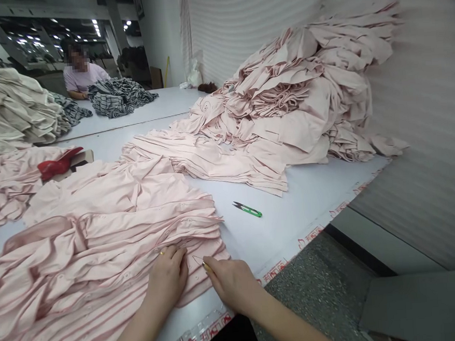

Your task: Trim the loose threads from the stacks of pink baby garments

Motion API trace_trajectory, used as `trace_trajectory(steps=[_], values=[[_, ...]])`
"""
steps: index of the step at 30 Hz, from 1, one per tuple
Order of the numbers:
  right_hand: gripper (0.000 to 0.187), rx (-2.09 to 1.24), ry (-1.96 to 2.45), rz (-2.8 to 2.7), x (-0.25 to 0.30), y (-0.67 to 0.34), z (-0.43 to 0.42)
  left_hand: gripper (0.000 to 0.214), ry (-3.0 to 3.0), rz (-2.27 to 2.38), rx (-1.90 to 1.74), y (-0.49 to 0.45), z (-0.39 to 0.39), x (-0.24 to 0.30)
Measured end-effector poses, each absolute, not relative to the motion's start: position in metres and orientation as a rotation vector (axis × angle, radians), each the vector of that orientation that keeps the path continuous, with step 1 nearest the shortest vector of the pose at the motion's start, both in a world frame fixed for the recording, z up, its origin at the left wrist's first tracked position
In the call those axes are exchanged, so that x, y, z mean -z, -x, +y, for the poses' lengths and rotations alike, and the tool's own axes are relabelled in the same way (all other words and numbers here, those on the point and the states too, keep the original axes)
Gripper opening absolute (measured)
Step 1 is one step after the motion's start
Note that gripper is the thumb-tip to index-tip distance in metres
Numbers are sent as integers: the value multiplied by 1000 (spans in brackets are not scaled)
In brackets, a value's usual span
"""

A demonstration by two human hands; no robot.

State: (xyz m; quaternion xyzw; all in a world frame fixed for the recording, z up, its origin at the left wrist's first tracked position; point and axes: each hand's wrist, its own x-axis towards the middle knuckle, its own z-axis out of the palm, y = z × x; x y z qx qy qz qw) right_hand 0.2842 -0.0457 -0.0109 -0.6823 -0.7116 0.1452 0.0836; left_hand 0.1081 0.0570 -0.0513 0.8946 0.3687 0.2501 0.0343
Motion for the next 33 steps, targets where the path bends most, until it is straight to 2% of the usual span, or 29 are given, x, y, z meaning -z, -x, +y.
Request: trace_trajectory(steps=[6,12,17,21,27,33], values=[[30,-379,1973,-2076,17,-270,-26,23,-2563,1199,-866,-109,61,54],[46,-195,1997,-2120,19,-254,-24,26,-2447,1237,-886,-108,70,47],[51,-196,2097,-2114,18,-235,-16,25,-2397,1221,-896,-110,67,47],[46,-322,2269,-2047,17,-223,1,24,-2434,1263,-899,-109,48,53],[48,-256,2098,-2211,16,-248,-18,19,-2435,1406,-690,-118,59,44],[36,-380,1985,-1991,11,-254,-24,18,-2363,1433,-781,-112,65,42]])
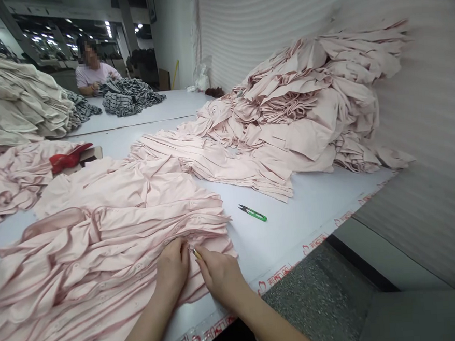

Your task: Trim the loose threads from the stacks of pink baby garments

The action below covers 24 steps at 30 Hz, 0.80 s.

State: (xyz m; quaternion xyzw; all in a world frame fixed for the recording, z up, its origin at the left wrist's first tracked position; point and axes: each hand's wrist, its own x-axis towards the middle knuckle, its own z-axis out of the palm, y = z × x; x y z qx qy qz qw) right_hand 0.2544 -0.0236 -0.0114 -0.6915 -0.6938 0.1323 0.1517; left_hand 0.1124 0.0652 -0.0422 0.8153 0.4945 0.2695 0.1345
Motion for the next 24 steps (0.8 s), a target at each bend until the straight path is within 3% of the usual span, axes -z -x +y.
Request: trace_trajectory(steps=[9,17,24], values=[[31,-501,1769,-2093,12,-231,-38,21,-2468,1408,-897,-47,39,46],[48,-387,2242,-2229,6,-174,-8,21,-2426,1352,-895,-55,31,51],[41,-454,1910,-2254,-21,-207,-41,20,-2262,1521,-820,-61,56,47]])
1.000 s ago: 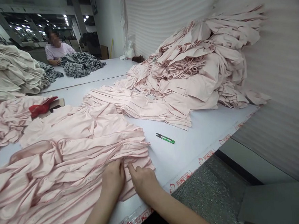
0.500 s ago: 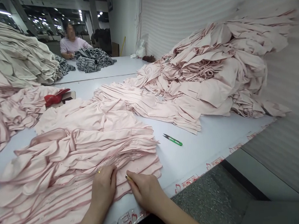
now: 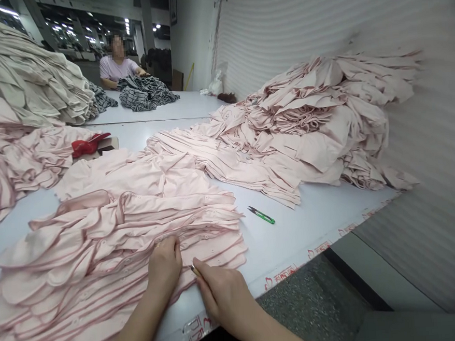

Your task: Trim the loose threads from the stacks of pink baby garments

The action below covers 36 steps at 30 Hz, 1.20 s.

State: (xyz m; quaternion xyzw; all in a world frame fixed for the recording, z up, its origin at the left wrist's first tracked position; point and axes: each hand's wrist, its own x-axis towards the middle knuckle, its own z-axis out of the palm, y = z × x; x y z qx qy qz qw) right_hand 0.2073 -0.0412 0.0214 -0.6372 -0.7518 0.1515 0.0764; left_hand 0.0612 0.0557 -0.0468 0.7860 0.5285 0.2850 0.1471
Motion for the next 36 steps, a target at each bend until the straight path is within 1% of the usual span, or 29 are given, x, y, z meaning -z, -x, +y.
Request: trace_trajectory(steps=[6,14,17,20,24,26,29,32,34,36], values=[[38,-334,2146,-2222,-18,-199,-32,18,-2238,1438,-887,-60,47,47],[51,-285,2312,-2217,9,-177,-15,23,-2378,1242,-918,-57,25,57],[51,-263,2199,-2357,6,-188,-18,26,-2433,1286,-892,-59,27,56],[52,-270,2034,-2464,-3,-209,-29,21,-2401,1361,-899,-64,40,52],[37,-327,1956,-2239,-4,-216,-35,16,-2363,1403,-922,-61,47,48],[35,-342,1949,-2154,1,-210,-33,14,-2385,1435,-949,-46,41,48],[31,-391,1851,-2161,6,-198,-34,14,-2512,1567,-918,-14,30,51],[25,-431,1732,-2218,6,-188,-40,16,-2561,1522,-947,10,27,55],[26,-417,1734,-2240,5,-178,-41,18,-2508,1441,-1052,16,29,57],[31,-365,1794,-2272,6,-164,-38,18,-2458,1386,-1116,15,30,57]])
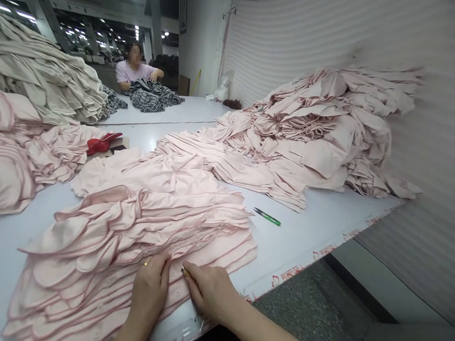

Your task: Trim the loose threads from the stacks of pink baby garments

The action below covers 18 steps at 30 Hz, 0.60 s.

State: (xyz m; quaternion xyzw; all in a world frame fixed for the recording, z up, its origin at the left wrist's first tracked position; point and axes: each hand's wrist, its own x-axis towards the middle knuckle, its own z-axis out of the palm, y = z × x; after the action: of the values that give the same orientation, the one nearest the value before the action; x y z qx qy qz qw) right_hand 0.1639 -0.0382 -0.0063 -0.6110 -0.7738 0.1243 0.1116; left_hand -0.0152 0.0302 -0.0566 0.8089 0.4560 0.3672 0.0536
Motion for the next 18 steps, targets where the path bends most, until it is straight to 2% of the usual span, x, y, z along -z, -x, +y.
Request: trace_trajectory(steps=[3,5,8,13,18], values=[[52,-236,1997,-2321,10,-140,-29,17,-2460,1316,-1125,11,28,56],[58,-167,2142,-2308,10,-130,-25,18,-2504,1292,-1114,8,24,57],[54,-151,2172,-2306,6,-133,-27,19,-2424,1376,-1119,5,19,58],[43,-149,1955,-2330,-3,-148,-40,24,-2153,1468,-1096,6,22,57],[45,-150,2028,-2360,-4,-137,-36,25,-2053,1420,-1036,7,24,53]])
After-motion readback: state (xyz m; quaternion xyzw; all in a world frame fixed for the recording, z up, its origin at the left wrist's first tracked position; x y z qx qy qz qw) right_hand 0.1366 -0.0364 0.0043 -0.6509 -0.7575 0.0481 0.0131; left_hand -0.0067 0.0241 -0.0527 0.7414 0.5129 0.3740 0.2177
